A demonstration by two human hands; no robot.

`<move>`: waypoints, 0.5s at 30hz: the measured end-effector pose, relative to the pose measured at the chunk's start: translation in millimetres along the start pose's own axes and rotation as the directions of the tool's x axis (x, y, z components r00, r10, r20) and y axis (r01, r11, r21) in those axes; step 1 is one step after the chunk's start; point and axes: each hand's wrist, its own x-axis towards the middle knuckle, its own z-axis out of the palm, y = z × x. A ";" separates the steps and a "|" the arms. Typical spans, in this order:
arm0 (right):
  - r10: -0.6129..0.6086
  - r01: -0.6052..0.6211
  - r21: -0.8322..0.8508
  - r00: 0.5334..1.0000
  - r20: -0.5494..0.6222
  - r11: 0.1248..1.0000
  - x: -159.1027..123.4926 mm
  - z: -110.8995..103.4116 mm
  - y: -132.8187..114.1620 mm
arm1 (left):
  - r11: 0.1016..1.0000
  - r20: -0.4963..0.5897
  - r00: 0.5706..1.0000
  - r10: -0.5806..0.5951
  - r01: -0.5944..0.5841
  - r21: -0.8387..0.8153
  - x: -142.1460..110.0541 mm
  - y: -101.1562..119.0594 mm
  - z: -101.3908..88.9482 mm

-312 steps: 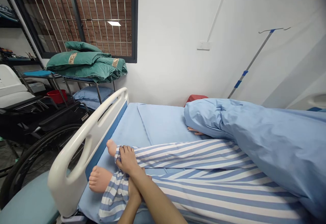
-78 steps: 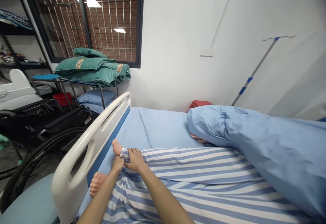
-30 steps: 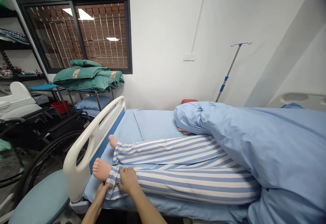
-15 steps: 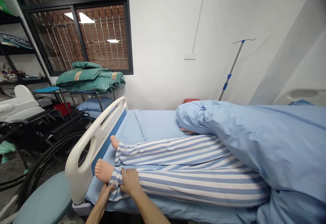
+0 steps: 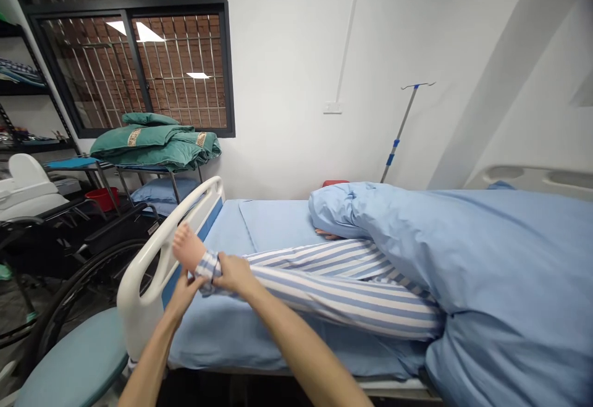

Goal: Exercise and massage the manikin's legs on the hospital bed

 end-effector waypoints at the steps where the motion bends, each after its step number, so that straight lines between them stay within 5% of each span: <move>1: -0.011 0.011 0.010 1.000 -0.011 1.000 1.6 -25.4 3.0 | 0.997 0.041 0.996 0.079 -0.079 -0.011 -1.0 26.2 3.6; 5: -0.051 0.063 0.082 0.988 -0.149 0.995 -8.5 -128.9 19.4 | 0.949 0.141 0.939 0.313 -0.314 -0.011 -6.9 123.4 29.0; 9: -0.154 0.214 0.178 0.941 -0.302 0.960 -41.0 -213.6 32.3 | 0.821 0.176 0.810 0.559 -0.570 0.016 -13.7 194.0 61.3; 12: -0.127 0.200 0.178 0.926 -0.355 0.963 -61.9 -250.6 35.8 | 0.757 0.189 0.755 0.628 -0.649 0.076 -17.6 225.5 78.4; 15: -0.124 0.206 0.191 0.920 -0.372 0.960 -65.5 -258.6 34.6 | 0.749 0.183 0.751 0.635 -0.656 0.094 -18.3 232.9 81.9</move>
